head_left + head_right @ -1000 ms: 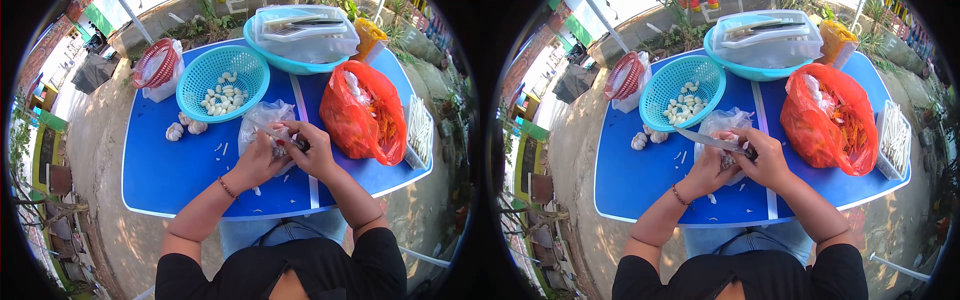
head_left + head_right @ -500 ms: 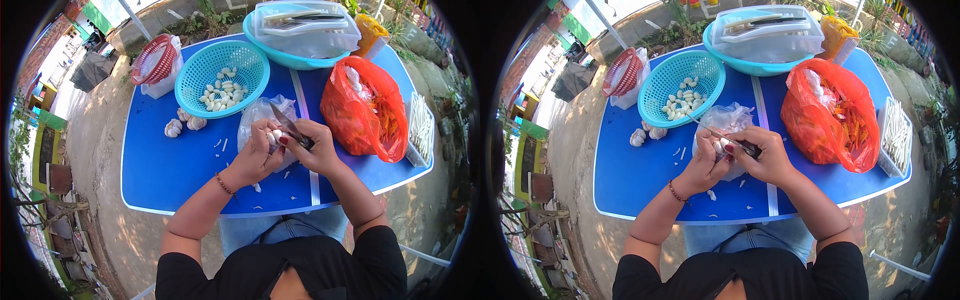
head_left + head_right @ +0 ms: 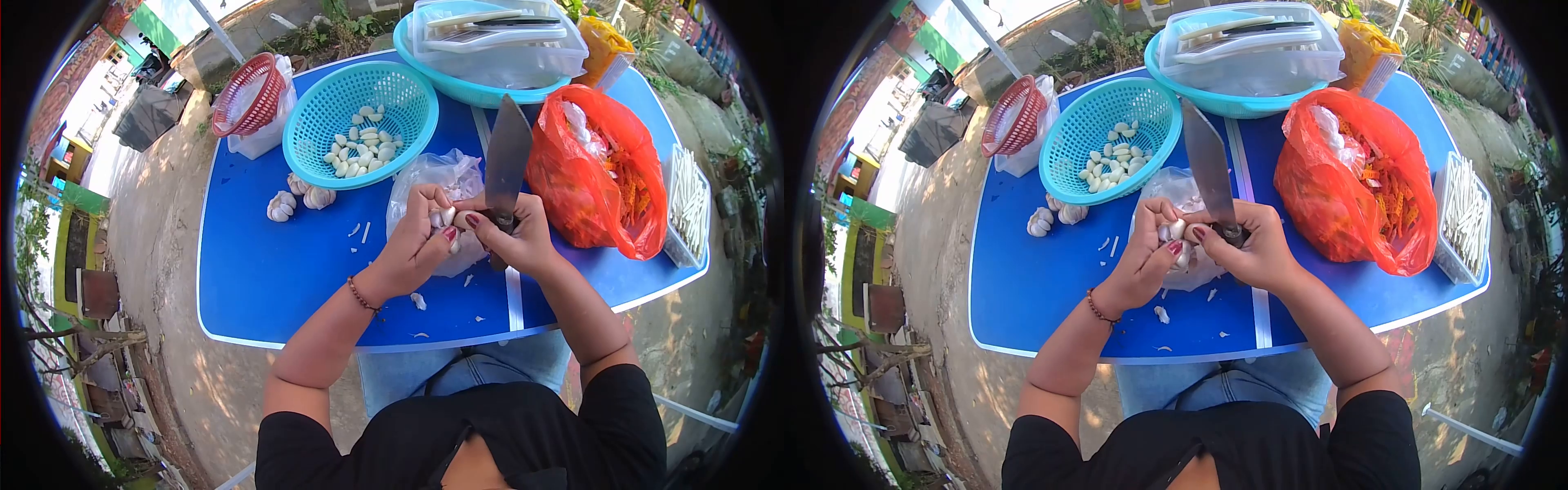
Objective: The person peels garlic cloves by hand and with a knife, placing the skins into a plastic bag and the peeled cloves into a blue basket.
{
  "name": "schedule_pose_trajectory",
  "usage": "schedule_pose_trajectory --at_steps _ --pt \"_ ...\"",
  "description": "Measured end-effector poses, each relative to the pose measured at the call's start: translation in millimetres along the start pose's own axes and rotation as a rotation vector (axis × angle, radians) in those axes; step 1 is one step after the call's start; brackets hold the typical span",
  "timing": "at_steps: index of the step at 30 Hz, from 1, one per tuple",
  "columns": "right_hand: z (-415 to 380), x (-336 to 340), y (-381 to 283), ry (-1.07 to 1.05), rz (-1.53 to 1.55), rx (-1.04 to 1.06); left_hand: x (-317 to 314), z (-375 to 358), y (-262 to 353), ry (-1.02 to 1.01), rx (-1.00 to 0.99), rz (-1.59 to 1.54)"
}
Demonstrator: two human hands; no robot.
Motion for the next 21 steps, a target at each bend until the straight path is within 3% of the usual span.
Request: schedule_pose_trajectory --at_steps 1,4,7,13,16,21 --pt "0 0 1 -0.013 0.034 -0.037 3 -1 -3 0.024 0.044 -0.114" --pt "2 -1 6 0.052 0.062 -0.023 4 -1 15 0.026 -0.109 0.269" --pt "6 2 10 0.162 -0.137 0.122 5 1 27 0.072 -0.229 0.613" --pt "5 5 0 0.215 -0.243 0.132 0 4 29 0.007 -0.161 0.951" --pt "5 2 -7 0.204 -0.319 0.156 -6 3 45 0.076 -0.412 1.004" --pt "5 -3 -2 0.214 -0.313 0.235 3 0 35 0.157 -0.48 0.775"
Point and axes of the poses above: each hand's wrist, its own z-axis towards the middle knuckle, its own x-axis out of the back of the hand, y = z × x, the point moved 6 cm from there along z, towards the middle knuckle, and after that the axes turned 10 degrees about -z, right-handed, at the moved point
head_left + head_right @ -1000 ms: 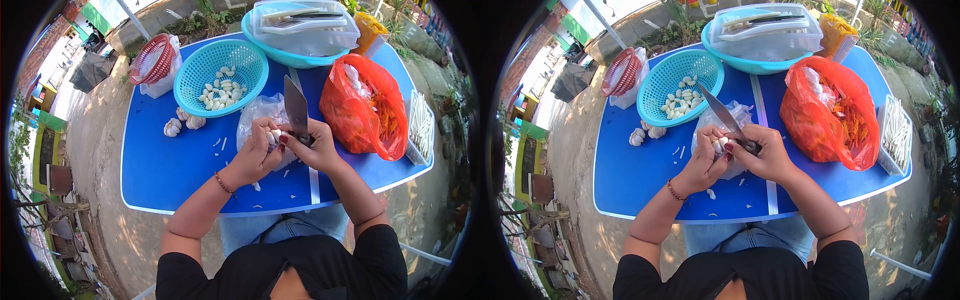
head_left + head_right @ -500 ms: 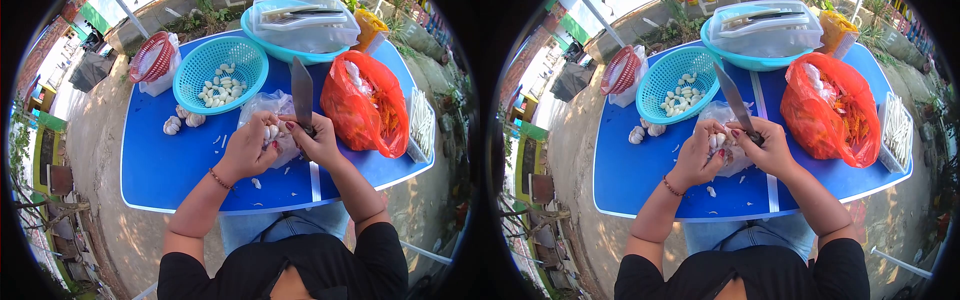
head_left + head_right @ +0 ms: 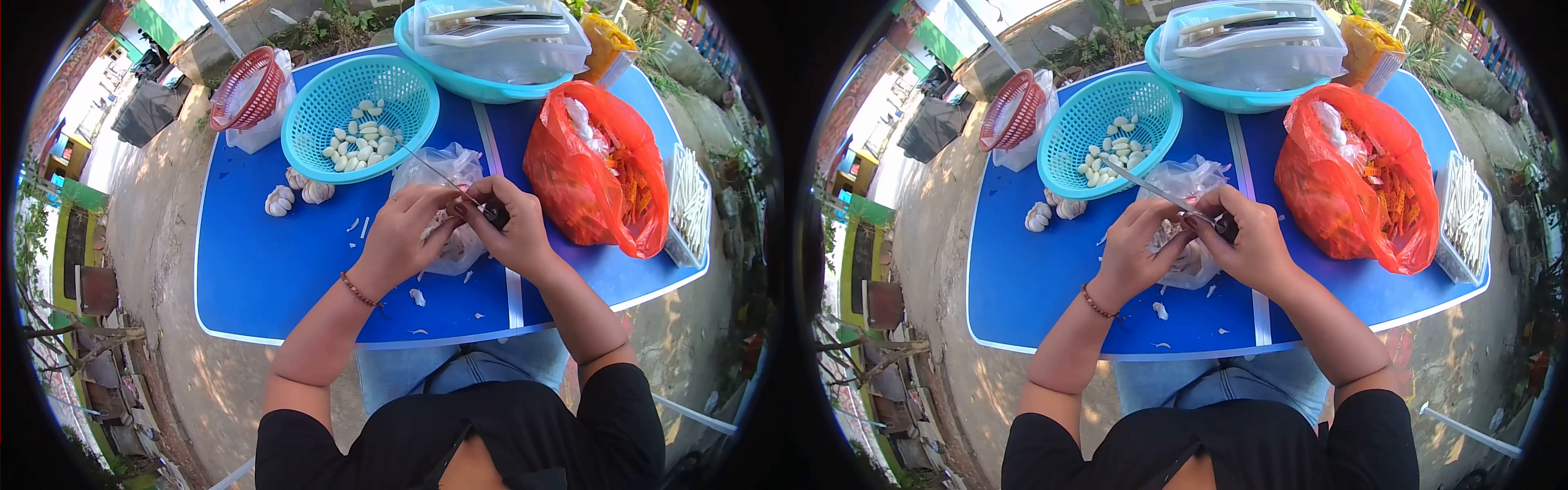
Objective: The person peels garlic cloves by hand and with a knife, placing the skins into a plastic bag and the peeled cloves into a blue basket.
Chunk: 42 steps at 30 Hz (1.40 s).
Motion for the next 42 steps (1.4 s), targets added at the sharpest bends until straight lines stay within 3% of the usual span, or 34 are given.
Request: schedule_pose_trajectory --at_steps 7,10,16,19,22,25,30,34,42 --pt "-2 10 -4 0.008 0.02 -0.052 4 5 -1 0.044 0.18 -0.288" --pt "-2 11 -2 0.02 0.236 -0.059 -4 -6 -27 0.107 0.419 -0.76" --pt "-6 4 -3 -0.109 0.034 0.013 -6 -11 -36 0.236 0.727 -1.342" --pt "-8 2 -14 -0.081 0.009 0.134 -8 -11 -36 0.176 0.7 -1.312" --pt "-11 -1 -17 -0.16 0.026 0.042 -11 -16 -39 0.189 0.732 -1.34" --pt "-9 0 -25 -0.17 -0.137 0.156 -16 -23 -48 0.199 0.722 -1.384" --pt "-9 -4 -22 -0.075 -0.085 0.227 -15 -22 -47 0.257 0.772 -1.481" --pt "-8 -1 -24 -0.025 -0.099 0.292 -13 -20 -43 0.262 0.764 -1.39" --pt "-7 2 -25 -0.105 -0.157 0.177 -12 -17 -37 0.209 0.693 -1.305"
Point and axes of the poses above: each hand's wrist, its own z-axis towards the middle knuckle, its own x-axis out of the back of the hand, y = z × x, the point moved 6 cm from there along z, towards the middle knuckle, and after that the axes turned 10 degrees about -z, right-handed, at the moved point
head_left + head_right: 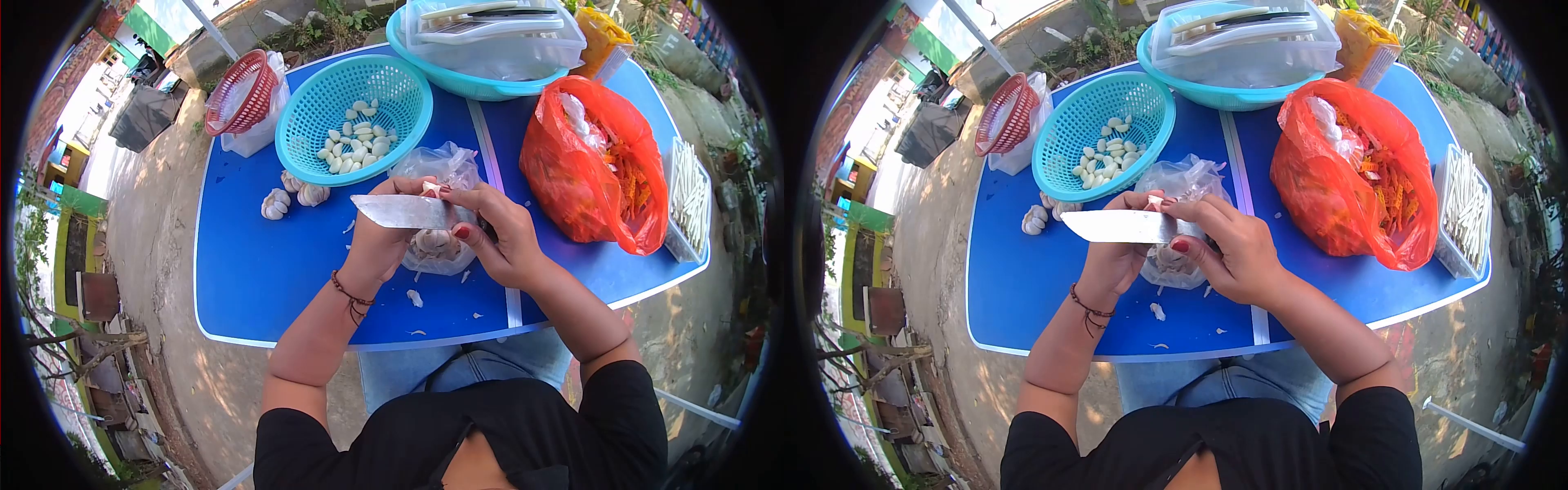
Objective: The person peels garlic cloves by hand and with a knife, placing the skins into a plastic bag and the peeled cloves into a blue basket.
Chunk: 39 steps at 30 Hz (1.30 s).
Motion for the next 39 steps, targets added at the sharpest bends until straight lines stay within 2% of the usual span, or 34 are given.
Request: schedule_pose_trajectory --at_steps 4,7,16,19,22,31,34,39 --pt "1 -1 7 0.093 0.098 0.017 -4 -4 -6 -0.017 -0.023 0.022" --pt "1 -3 14 -0.007 0.322 -0.155 -5 -3 -10 0.036 -0.009 -0.059" --pt "-1 -3 4 0.059 0.194 0.005 4 0 -3 0.076 -0.05 -0.174" --pt "0 0 2 -0.002 0.212 -0.019 5 -1 -3 0.078 -0.06 -0.182" --pt "0 -2 3 0.052 0.22 0.033 8 0 -5 0.074 -0.068 -0.186" --pt "-2 3 -3 0.079 -0.017 -0.016 1 -3 -6 0.08 -0.115 -0.095" --pt "-2 2 -2 0.067 0.046 -0.007 1 -2 -5 0.064 -0.104 -0.09" --pt "-3 -5 8 -0.039 0.461 -0.229 -1 3 -2 -0.021 -0.031 -0.128"
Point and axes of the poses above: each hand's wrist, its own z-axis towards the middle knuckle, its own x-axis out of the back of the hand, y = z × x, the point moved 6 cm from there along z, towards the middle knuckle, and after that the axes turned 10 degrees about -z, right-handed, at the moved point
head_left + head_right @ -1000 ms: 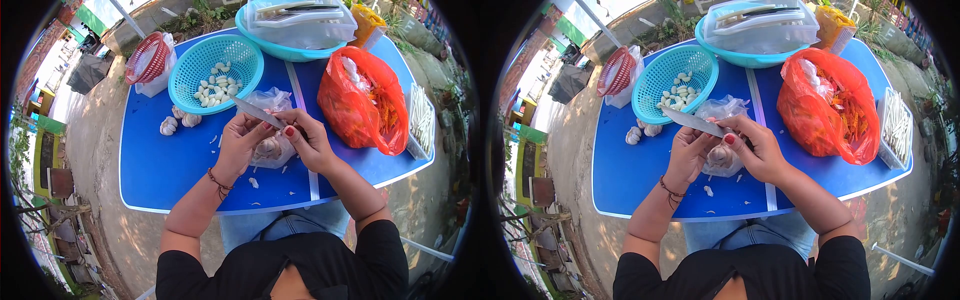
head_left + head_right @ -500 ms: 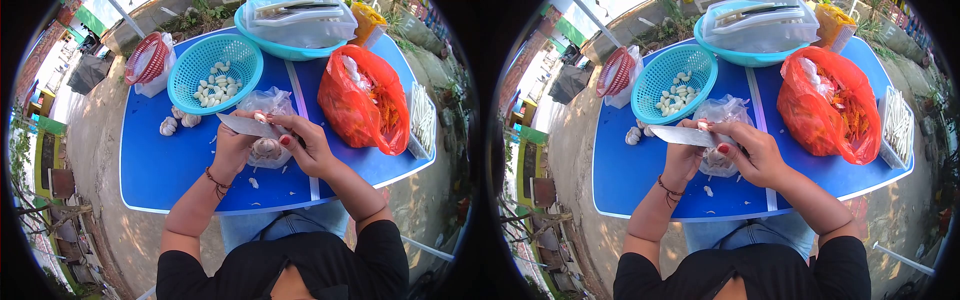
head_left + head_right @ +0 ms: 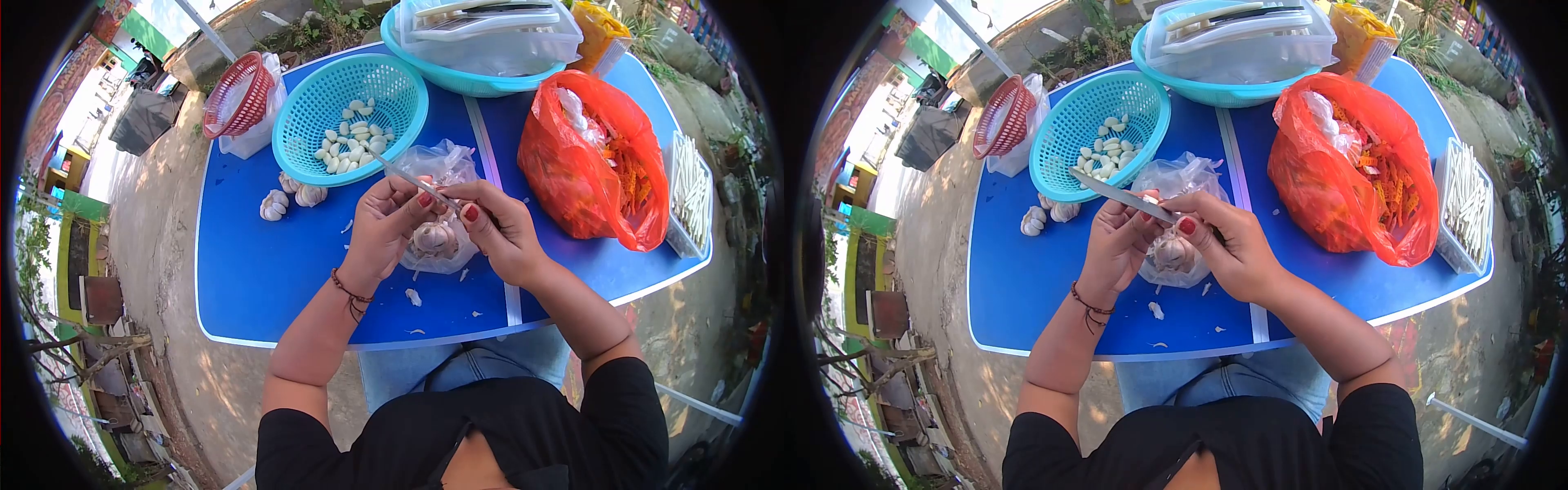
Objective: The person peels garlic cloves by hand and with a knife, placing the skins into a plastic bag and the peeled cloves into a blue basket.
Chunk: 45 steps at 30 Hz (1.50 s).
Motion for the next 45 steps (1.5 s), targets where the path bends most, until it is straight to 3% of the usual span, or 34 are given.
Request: schedule_pose_trajectory --at_steps 9,20,25,29,41,45 --pt "3 10 11 0.1 0.092 -0.061 -4 -3 -8 -0.043 0.164 -0.037" --pt "4 26 22 0.209 0.076 -0.108 -9 -6 -6 -0.109 0.202 -0.039" --pt "2 16 17 0.199 -0.137 -0.062 -12 -3 1 -0.03 0.128 -0.097" --pt "2 9 9 0.194 -0.309 0.149 -1 -2 -1 0.014 0.067 -0.098" --pt "-4 0 -2 0.038 -0.382 0.176 -1 0 1 0.007 0.067 -0.167" --pt "-3 2 -9 0.098 -0.461 0.272 0 -3 0 0.012 0.083 -0.096"
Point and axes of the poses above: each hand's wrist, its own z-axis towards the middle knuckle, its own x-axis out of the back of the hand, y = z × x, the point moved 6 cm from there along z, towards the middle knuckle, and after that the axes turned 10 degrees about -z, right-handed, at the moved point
